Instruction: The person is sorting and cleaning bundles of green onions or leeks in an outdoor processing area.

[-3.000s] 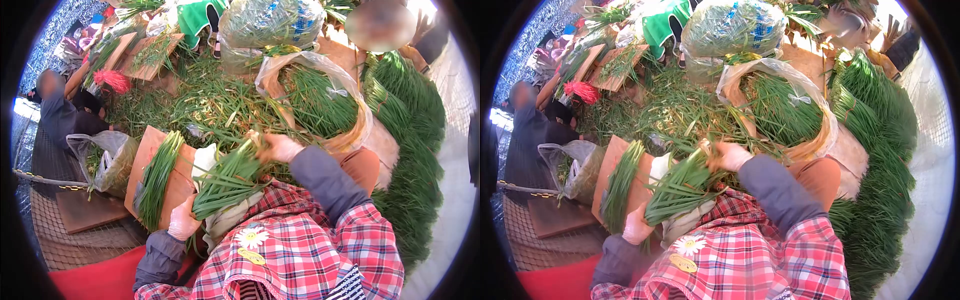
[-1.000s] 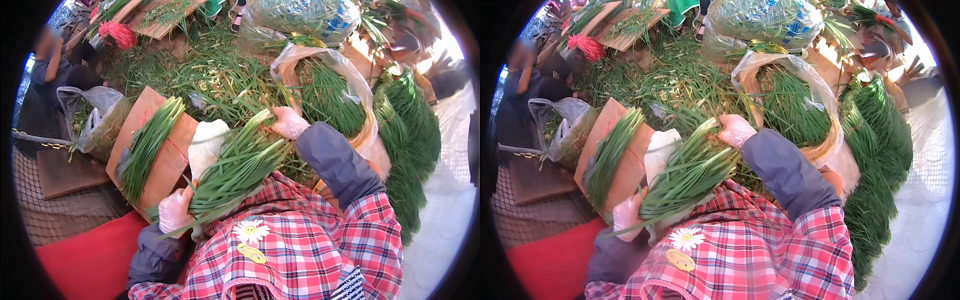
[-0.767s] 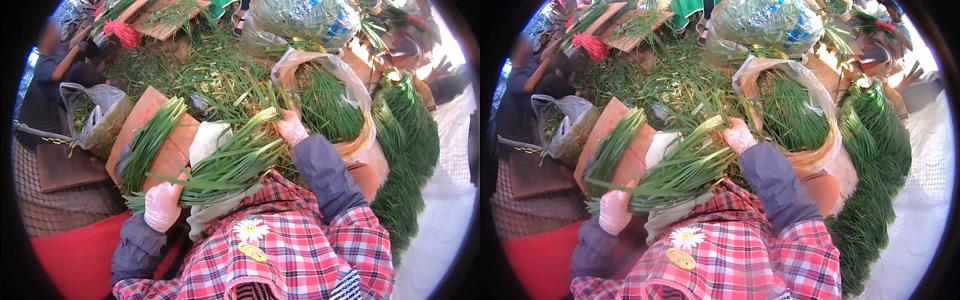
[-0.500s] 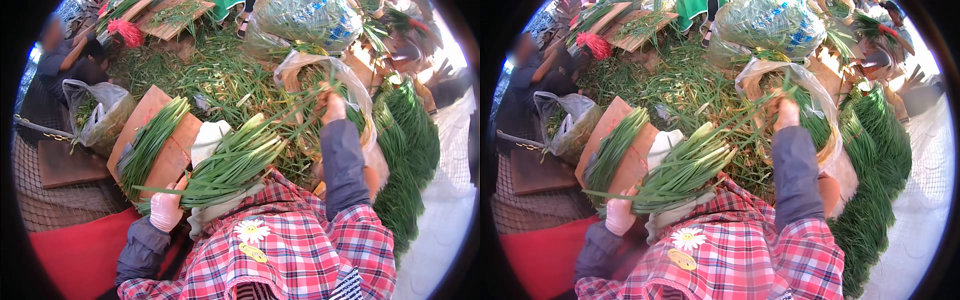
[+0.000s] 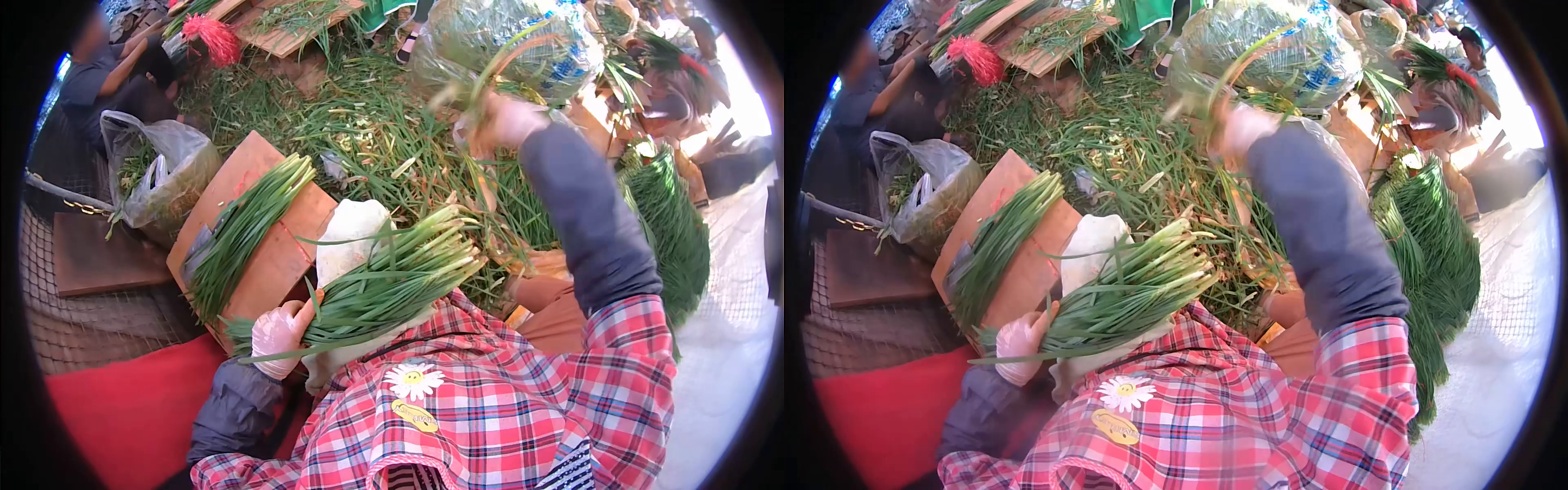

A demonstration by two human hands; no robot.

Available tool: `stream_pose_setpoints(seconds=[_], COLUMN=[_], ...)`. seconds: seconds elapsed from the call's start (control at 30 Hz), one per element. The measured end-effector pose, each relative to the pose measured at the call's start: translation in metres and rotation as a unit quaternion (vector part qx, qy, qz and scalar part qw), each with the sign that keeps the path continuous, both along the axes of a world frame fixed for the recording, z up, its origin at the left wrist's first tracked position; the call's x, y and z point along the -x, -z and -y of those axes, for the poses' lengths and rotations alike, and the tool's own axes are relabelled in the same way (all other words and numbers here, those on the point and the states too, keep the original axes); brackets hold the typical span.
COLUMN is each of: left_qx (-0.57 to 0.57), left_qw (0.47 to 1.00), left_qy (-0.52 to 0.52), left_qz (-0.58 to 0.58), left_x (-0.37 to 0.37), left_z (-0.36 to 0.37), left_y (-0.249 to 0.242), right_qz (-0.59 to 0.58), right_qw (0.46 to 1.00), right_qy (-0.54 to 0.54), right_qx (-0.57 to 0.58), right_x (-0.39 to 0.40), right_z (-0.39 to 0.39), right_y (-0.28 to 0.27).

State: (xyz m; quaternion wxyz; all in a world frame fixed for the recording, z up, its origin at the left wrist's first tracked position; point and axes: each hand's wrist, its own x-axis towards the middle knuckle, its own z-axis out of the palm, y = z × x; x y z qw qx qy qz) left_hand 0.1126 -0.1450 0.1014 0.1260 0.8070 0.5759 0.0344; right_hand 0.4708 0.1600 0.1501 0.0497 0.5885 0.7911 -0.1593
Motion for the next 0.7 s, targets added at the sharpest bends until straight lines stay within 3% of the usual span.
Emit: stream_pose_setpoints(seconds=[0.03,0.07,0.13,0.2,0.27,0.4,0.5,0.6,0.7], left_qx=[0.002,-0.006,-0.012,-0.013,-0.004,-0.004,-0.021,-0.015,-0.006], left_qw=[1.0,1.0,0.999,0.999,0.999,1.0,1.0,1.0,1.0], left_qy=[0.004,0.008,0.02,0.027,0.031,0.026,0.022,0.02,0.018], left_qz=[-0.004,-0.01,-0.023,-0.035,-0.042,-0.012,-0.007,-0.011,-0.01], left_x=[0.0,0.0,-0.001,-0.002,-0.002,-0.003,-0.004,-0.005,-0.001], left_z=[-0.002,-0.005,-0.005,-0.007,-0.01,-0.01,-0.007,-0.008,-0.006], left_y=[-0.003,-0.006,-0.01,-0.013,-0.016,-0.016,-0.011,-0.015,-0.013], right_qz=[0.083,0.116,-0.136,-0.292,-0.05,-0.049,0.018,0.056,0.068], right_qw=[0.991,0.987,0.979,0.927,0.96,0.965,0.956,0.967,0.979], right_qy=[-0.076,-0.059,-0.119,-0.236,-0.268,-0.258,-0.292,-0.25,-0.184], right_qx=[0.077,0.097,0.095,0.016,0.067,0.016,-0.035,0.018,-0.063], right_x=[0.008,0.015,0.015,0.027,0.045,0.044,0.051,0.061,0.049], right_z=[0.019,0.03,0.068,0.1,0.118,0.123,0.119,0.115,0.087], right_y=[0.015,0.033,0.03,0.065,0.06,0.072,0.058,0.049,0.061])
